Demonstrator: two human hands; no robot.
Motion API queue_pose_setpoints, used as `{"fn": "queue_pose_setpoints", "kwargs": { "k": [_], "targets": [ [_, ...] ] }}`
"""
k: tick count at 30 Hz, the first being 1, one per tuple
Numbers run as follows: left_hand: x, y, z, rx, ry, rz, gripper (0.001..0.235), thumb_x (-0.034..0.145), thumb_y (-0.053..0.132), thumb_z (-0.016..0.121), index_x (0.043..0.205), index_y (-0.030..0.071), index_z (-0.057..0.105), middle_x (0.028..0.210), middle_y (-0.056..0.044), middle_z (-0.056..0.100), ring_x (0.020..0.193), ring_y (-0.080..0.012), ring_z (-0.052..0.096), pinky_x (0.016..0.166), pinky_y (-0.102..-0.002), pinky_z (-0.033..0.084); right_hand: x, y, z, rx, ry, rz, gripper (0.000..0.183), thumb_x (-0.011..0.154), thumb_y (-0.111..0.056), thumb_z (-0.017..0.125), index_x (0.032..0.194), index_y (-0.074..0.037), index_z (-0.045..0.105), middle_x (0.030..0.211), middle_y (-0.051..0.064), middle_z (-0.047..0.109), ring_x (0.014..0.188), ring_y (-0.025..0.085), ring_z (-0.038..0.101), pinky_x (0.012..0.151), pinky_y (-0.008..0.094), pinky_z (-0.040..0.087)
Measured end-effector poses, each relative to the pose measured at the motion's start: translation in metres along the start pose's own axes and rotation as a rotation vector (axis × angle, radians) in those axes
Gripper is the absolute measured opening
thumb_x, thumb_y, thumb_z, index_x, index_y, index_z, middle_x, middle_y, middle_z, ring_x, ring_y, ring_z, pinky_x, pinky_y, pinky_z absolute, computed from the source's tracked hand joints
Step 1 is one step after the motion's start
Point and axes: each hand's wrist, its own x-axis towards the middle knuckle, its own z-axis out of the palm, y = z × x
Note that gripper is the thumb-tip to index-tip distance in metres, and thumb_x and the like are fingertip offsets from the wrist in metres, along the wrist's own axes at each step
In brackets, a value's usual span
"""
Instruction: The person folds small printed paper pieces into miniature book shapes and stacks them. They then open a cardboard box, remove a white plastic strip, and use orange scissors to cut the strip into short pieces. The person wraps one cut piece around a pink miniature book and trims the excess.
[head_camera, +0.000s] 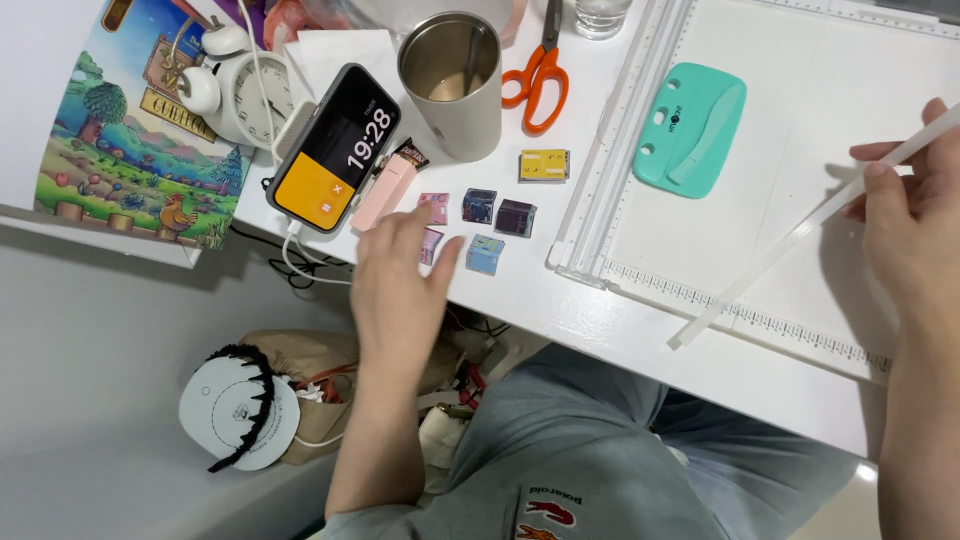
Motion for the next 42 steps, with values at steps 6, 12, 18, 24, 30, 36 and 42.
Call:
{"fn": "queue_pose_setpoints", "kwargs": {
  "k": [6, 12, 18, 24, 30, 36, 42],
  "targets": [
    [-0.008, -0.025, 0.009, 0.071, -0.064, -0.142, 0.062, 0.093, 0.04, 0.073, 0.144, 0.008, 0.056, 0.127, -0.014, 0.061, 0.115, -0.0393, 0.056, 0.082, -0.055, 0.052, 0.006, 0.02, 0.003, 0.044, 0.01, -0.046, 0.021, 0.122, 0.015, 0.047, 0.137, 0.01, 0.034, 0.148, 0.023, 0.047, 0.094, 0.033, 0.063, 0.081, 0.04, 0.055],
    [-0.004, -0.023, 0.016, 0.121, -0.026, -0.085, 0.062, 0.092, 0.025, 0.075, 0.147, 0.005, 0.052, 0.125, -0.016, 0.061, 0.11, -0.0381, 0.064, 0.075, -0.055, 0.056, -0.002, -0.039, 0.0, -0.117, -0.006, 0.053, 0.081, 0.118, 0.016, 0.06, 0.169, -0.012, 0.003, 0.157, 0.03, 0.038, 0.095, 0.028, 0.066, 0.085, 0.033, 0.053],
    [-0.001, -0.015, 0.013, 0.132, 0.012, -0.059, 0.055, 0.096, 0.037, 0.071, 0.141, 0.008, 0.058, 0.125, -0.014, 0.058, 0.113, -0.0375, 0.058, 0.078, -0.055, 0.053, -0.002, -0.048, 0.002, -0.076, -0.014, 0.111, 0.077, 0.112, 0.014, 0.061, 0.165, -0.005, 0.008, 0.162, 0.025, 0.033, 0.095, 0.024, 0.057, 0.091, 0.033, 0.049],
    [0.008, -0.01, 0.023, 0.139, 0.072, 0.015, 0.054, 0.095, 0.037, 0.074, 0.139, 0.009, 0.06, 0.136, -0.019, 0.056, 0.122, -0.041, 0.056, 0.087, -0.054, 0.051, -0.001, -0.028, 0.0, -0.016, -0.022, 0.028, 0.082, 0.11, 0.018, 0.061, 0.166, -0.01, 0.008, 0.165, 0.03, 0.027, 0.098, 0.028, 0.06, 0.085, 0.034, 0.047],
    [0.032, 0.033, 0.019, 0.06, 0.026, 0.206, 0.048, 0.098, 0.032, 0.07, 0.136, 0.004, 0.063, 0.136, -0.021, 0.058, 0.119, -0.0406, 0.056, 0.092, -0.054, 0.049, 0.002, -0.038, -0.001, -0.03, -0.029, 0.12, 0.08, 0.106, 0.012, 0.059, 0.165, -0.007, 0.008, 0.169, 0.027, 0.018, 0.105, 0.027, 0.06, 0.084, 0.034, 0.05],
    [0.1, 0.055, 0.069, -0.05, -0.087, 0.426, 0.032, 0.1, 0.015, 0.062, 0.129, 0.001, 0.061, 0.12, -0.018, 0.064, 0.1, -0.0422, 0.061, 0.08, -0.054, 0.049, 0.005, -0.019, -0.009, -0.032, 0.014, -0.052, 0.066, 0.11, 0.01, 0.057, 0.163, -0.003, 0.02, 0.161, 0.025, 0.018, 0.112, 0.033, 0.062, 0.096, 0.036, 0.055],
    [0.168, 0.056, 0.133, 0.265, -0.331, 0.339, 0.066, 0.088, -0.013, 0.045, 0.153, -0.004, 0.038, 0.158, -0.032, 0.028, 0.144, -0.051, 0.031, 0.108, -0.057, 0.044, 0.009, -0.001, -0.025, -0.077, 0.191, -0.245, 0.051, 0.114, 0.017, 0.052, 0.155, -0.007, 0.035, 0.154, 0.022, 0.029, 0.104, 0.031, 0.07, 0.073, 0.03, 0.05]
  ]
}}
